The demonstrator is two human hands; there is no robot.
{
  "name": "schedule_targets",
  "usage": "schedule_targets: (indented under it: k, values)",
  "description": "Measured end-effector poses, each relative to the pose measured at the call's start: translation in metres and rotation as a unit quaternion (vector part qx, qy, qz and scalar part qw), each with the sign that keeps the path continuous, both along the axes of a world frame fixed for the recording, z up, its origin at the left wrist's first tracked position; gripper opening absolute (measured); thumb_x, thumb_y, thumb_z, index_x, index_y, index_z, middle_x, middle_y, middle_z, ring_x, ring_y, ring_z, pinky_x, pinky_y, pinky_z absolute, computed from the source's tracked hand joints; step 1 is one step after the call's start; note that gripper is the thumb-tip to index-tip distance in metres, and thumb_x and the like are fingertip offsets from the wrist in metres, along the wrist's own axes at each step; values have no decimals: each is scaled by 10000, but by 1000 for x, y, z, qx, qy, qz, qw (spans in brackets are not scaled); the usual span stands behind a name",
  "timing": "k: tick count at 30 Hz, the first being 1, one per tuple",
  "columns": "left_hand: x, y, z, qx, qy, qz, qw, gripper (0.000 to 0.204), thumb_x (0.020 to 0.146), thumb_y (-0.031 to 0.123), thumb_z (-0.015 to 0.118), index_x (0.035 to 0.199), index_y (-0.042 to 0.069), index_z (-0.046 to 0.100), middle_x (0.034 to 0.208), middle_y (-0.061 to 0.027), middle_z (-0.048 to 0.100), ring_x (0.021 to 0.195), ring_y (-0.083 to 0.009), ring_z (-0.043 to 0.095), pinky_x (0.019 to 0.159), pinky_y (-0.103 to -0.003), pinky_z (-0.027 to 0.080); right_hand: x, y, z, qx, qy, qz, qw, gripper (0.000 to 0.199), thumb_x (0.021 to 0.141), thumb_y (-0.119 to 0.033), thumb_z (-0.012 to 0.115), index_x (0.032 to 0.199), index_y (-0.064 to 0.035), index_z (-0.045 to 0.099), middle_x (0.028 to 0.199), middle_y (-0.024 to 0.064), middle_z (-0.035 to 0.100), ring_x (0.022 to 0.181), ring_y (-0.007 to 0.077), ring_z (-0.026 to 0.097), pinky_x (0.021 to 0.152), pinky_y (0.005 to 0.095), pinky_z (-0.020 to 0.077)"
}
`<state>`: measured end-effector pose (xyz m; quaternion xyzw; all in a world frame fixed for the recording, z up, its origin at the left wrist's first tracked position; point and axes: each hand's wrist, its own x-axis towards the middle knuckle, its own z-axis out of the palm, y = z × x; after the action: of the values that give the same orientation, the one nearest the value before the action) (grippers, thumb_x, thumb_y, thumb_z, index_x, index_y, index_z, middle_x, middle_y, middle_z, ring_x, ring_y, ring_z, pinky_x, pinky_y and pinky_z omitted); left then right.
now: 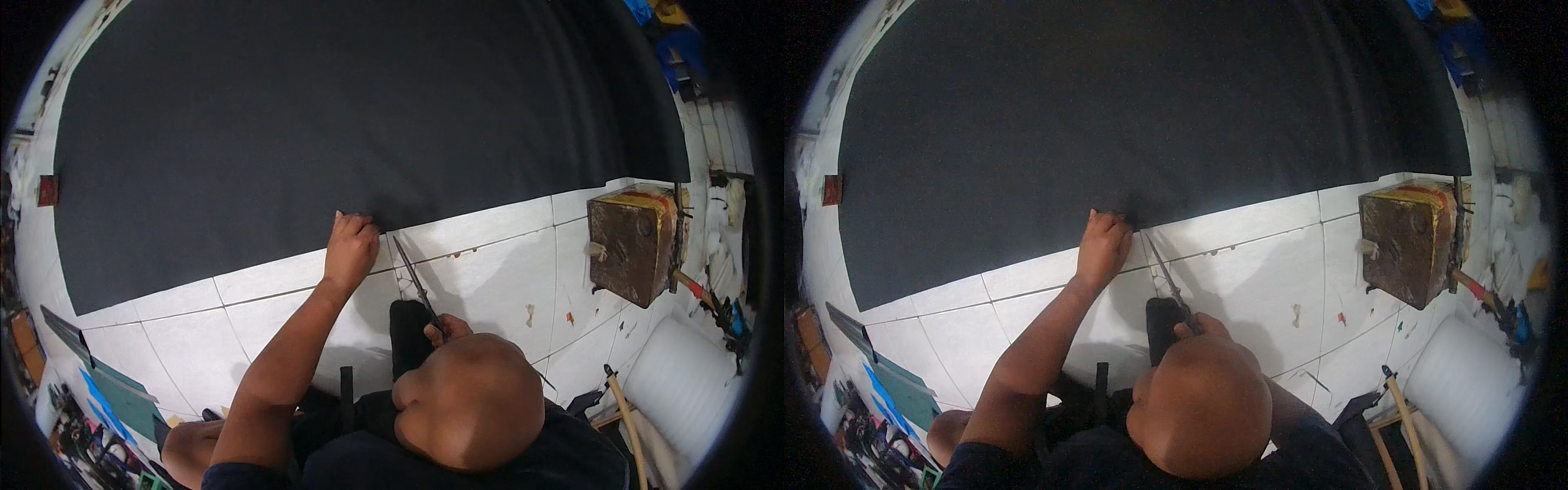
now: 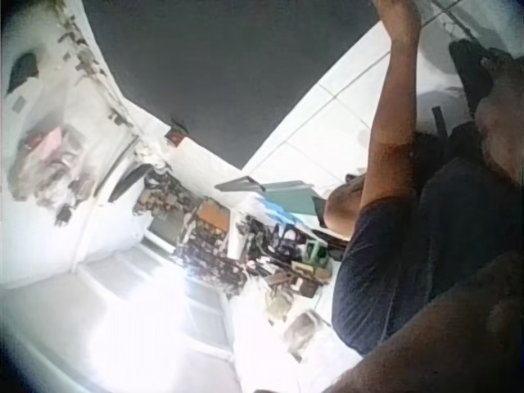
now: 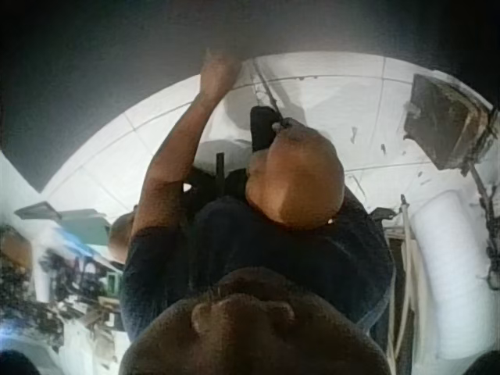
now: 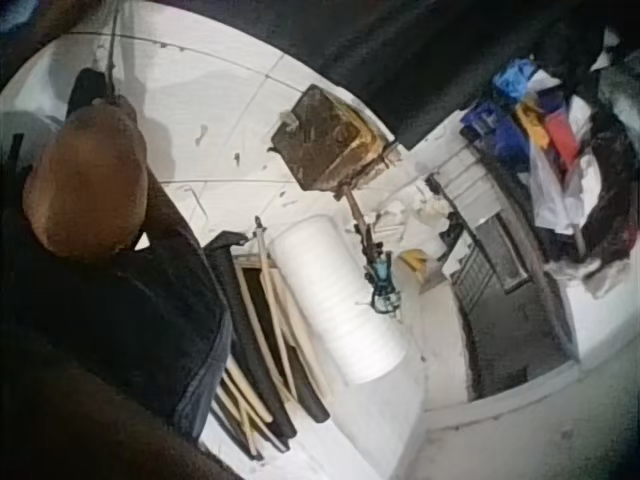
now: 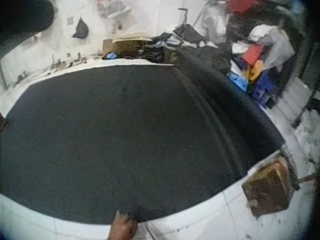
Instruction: The person cuts a large piece of black fabric using shears on a tiled floor, then folds the material and places a weight on it.
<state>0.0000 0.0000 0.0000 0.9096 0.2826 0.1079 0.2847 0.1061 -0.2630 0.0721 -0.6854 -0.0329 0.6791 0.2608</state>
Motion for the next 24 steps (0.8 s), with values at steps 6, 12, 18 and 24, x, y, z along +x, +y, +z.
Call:
schedule_targets:
  k: [6, 12, 18, 24]
  values:
    - [1, 1, 12, 7, -29, 3, 1000, 143, 795, 52, 656, 935, 24, 662, 1039, -132, 586, 1057, -323, 550, 1079, -564, 350, -22, 29, 0, 28, -64, -87, 994, 555, 875, -571, 625, 1052, -47, 592, 907, 63, 635, 853, 202, 590, 803, 390, 458]
    - [8, -3, 16, -47, -48, 62, 996, 175, 777, 31, 665, 952, 33, 648, 989, -131, 573, 1019, -348, 544, 1093, -587, 312, -26, 50, -15, 55, -28, -53, 997, 478, 907, -523, 605, 977, -51, 570, 809, 51, 588, 757, 162, 565, 693, 334, 441]
    - [11, -6, 6, -21, -34, 50, 998, 138, 808, 48, 643, 945, 51, 655, 951, -120, 579, 977, -340, 552, 1092, -589, 310, -33, 61, -17, 106, -59, -51, 991, 444, 943, -479, 578, 890, -41, 527, 689, 14, 513, 609, 118, 523, 570, 277, 453]
    - [12, -8, 6, -19, -37, 50, 998, 80, 814, 51, 629, 882, 61, 669, 897, -106, 588, 936, -326, 569, 1090, -587, 313, -37, 58, -36, 89, -94, -29, 991, 447, 947, -473, 572, 877, -34, 522, 668, 31, 518, 561, 124, 517, 544, 273, 434]
